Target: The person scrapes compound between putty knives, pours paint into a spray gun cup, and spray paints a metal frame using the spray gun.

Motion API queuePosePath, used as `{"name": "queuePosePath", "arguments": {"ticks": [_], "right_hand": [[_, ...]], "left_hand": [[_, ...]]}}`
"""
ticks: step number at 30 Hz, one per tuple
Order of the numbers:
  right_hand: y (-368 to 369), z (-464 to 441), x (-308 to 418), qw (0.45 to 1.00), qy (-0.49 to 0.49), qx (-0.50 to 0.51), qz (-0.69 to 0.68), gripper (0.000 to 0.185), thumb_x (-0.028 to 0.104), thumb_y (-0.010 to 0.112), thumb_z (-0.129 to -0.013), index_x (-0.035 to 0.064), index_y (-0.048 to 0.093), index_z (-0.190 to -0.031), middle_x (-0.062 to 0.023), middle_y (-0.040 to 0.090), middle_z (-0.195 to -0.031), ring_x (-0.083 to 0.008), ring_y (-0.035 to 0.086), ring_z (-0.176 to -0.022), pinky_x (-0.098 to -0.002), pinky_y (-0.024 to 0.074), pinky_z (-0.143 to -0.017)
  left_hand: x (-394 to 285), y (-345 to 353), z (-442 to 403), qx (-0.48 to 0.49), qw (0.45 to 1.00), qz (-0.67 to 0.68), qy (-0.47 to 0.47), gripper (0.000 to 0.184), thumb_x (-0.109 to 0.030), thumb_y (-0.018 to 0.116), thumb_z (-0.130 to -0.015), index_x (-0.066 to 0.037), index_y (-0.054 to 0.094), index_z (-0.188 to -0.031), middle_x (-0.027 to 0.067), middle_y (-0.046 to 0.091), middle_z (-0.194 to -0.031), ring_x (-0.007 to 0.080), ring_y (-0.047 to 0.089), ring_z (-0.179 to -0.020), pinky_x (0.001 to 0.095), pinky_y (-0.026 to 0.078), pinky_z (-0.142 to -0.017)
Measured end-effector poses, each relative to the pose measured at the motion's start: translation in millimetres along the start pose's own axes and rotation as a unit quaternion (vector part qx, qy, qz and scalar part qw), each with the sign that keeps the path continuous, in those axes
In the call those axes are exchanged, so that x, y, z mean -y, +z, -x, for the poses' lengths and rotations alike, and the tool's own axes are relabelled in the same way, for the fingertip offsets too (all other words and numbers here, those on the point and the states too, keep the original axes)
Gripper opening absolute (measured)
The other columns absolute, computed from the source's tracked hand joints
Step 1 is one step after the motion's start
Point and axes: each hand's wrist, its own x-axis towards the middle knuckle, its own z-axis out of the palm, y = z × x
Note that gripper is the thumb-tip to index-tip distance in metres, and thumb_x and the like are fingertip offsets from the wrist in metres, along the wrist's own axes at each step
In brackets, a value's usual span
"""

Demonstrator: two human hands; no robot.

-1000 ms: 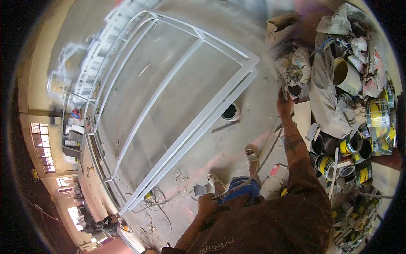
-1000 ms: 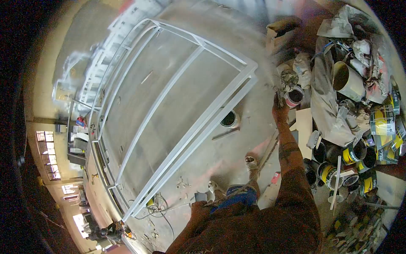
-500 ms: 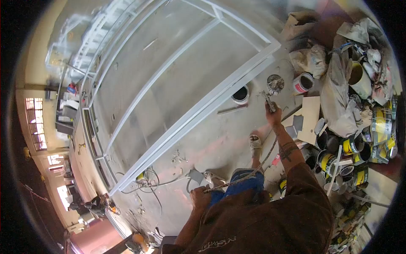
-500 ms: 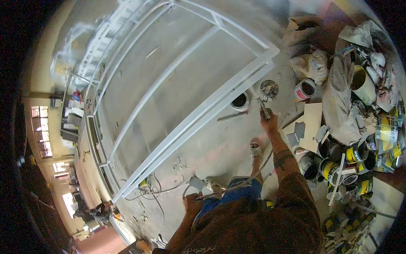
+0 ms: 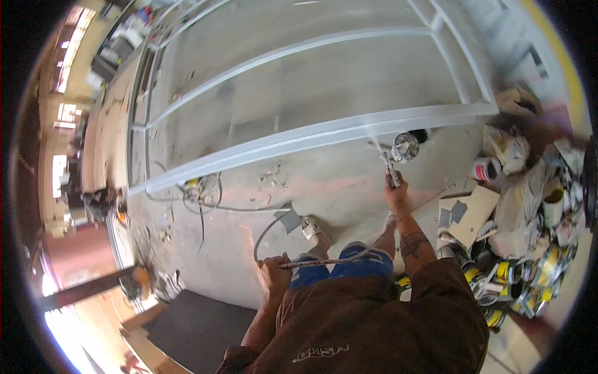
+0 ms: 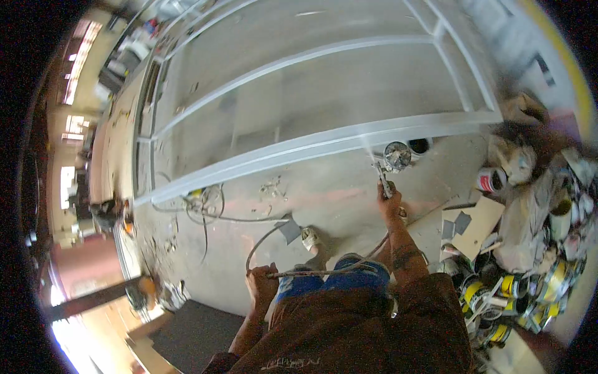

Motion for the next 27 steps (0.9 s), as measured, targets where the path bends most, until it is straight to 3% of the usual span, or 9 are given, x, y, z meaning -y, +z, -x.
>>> {"name": "queuePosePath", "arguments": {"ticks": [3, 8, 9, 10, 12, 15, 18, 23, 27], "right_hand": [[59.1, 32.7, 17.1, 0.996, -0.078, 0.036, -0.002, 0.018, 0.019, 0.066, -0.09, 0.0031, 0.061, -0.083, 0.0015, 0.053, -0.06, -0.006, 0.045, -0.055, -0.0261, 0.0386, -0.05], [146.7, 88.0, 30.3, 0.988, -0.094, 0.124, -0.017, 0.018, 0.02, 0.067, -0.089, 0.0039, 0.06, -0.084, -0.0045, 0.053, -0.057, -0.0104, 0.046, -0.05, -0.0308, 0.0401, -0.047], [157.7, 99.1, 40.4, 0.984, -0.127, 0.125, -0.002, 0.018, 0.021, 0.067, -0.089, 0.0041, 0.06, -0.084, -0.0072, 0.054, -0.057, -0.0132, 0.047, -0.047, -0.0321, 0.0406, -0.047], [165.5, 109.4, 51.1, 0.982, -0.11, 0.154, 0.004, 0.017, 0.02, 0.067, -0.089, 0.0052, 0.06, -0.085, -0.0112, 0.056, -0.058, -0.0197, 0.052, -0.046, -0.0341, 0.0424, -0.047], [183.2, 121.8, 48.6, 0.971, -0.159, 0.179, 0.009, 0.017, 0.022, 0.067, -0.089, 0.0061, 0.061, -0.086, -0.0134, 0.059, -0.061, -0.0254, 0.058, -0.049, -0.0359, 0.0448, -0.048], [183.4, 127.9, 57.3, 0.968, -0.142, 0.202, 0.03, 0.017, 0.023, 0.065, -0.09, 0.0059, 0.062, -0.089, -0.0148, 0.061, -0.064, -0.0324, 0.061, -0.055, -0.039, 0.0469, -0.051], [165.1, 115.6, 54.1, 0.979, -0.086, 0.184, 0.038, 0.018, 0.023, 0.065, -0.09, 0.0058, 0.062, -0.089, -0.0152, 0.061, -0.065, -0.0324, 0.061, -0.055, -0.0387, 0.047, -0.052], [103.1, 60.7, 12.3, 0.994, -0.089, 0.058, -0.031, 0.015, 0.018, 0.066, -0.089, 0.0043, 0.061, -0.088, -0.0071, 0.055, -0.059, -0.0145, 0.05, -0.049, -0.0323, 0.0418, -0.049], [29.8, 6.0, -8.5, 0.996, -0.056, -0.047, -0.048, 0.02, 0.021, 0.067, -0.09, 0.0031, 0.06, -0.084, -0.0024, 0.054, -0.059, -0.0088, 0.047, -0.054, -0.0307, 0.0403, -0.049]], "left_hand": [[35.9, -19.6, 12.1, -0.042, 0.999, -0.01, 0.0, 0.035, -0.019, 0.065, -0.084, -0.003, 0.058, -0.054, 0.0194, 0.053, -0.052, 0.0394, 0.054, -0.051, 0.0472, 0.041, -0.053], [66.6, -50.9, 33.0, -0.093, 0.994, -0.004, -0.062, 0.039, -0.02, 0.064, -0.085, -0.002, 0.054, -0.053, 0.02, 0.05, -0.052, 0.0399, 0.052, -0.049, 0.0468, 0.039, -0.05], [75.0, -51.5, 37.5, -0.096, 0.992, -0.014, -0.077, 0.032, -0.012, 0.068, -0.08, -0.004, 0.054, -0.052, 0.0156, 0.05, -0.051, 0.0367, 0.051, -0.05, 0.0457, 0.039, -0.053], [80.1, -53.4, 40.9, -0.097, 0.992, -0.014, -0.078, 0.032, -0.012, 0.068, -0.08, -0.004, 0.054, -0.052, 0.0156, 0.05, -0.051, 0.0367, 0.051, -0.05, 0.0457, 0.039, -0.053], [85.6, -55.5, 43.4, -0.095, 0.992, -0.032, -0.074, 0.033, -0.012, 0.068, -0.08, -0.004, 0.053, -0.052, 0.0151, 0.05, -0.051, 0.0358, 0.051, -0.05, 0.0454, 0.039, -0.054], [68.7, -54.5, 38.5, -0.104, 0.993, -0.021, -0.049, 0.04, -0.019, 0.065, -0.085, -0.002, 0.052, -0.051, 0.0195, 0.049, -0.051, 0.0401, 0.049, -0.048, 0.0474, 0.038, -0.052], [53.2, -46.6, 35.0, -0.082, 0.996, -0.018, -0.043, 0.041, -0.018, 0.065, -0.085, -0.002, 0.05, -0.051, 0.0194, 0.049, -0.051, 0.0402, 0.049, -0.048, 0.0478, 0.038, -0.053], [7.2, -23.4, 25.4, -0.046, 0.999, -0.013, 0.013, 0.042, -0.018, 0.064, -0.085, -0.003, 0.048, -0.05, 0.0187, 0.047, -0.049, 0.0395, 0.048, -0.047, 0.0484, 0.037, -0.054], [-36.2, -0.4, 18.1, -0.007, 0.998, -0.014, 0.067, 0.039, -0.014, 0.066, -0.082, -0.004, 0.048, -0.049, 0.0159, 0.047, -0.048, 0.0361, 0.05, -0.048, 0.0462, 0.037, -0.055]]}}
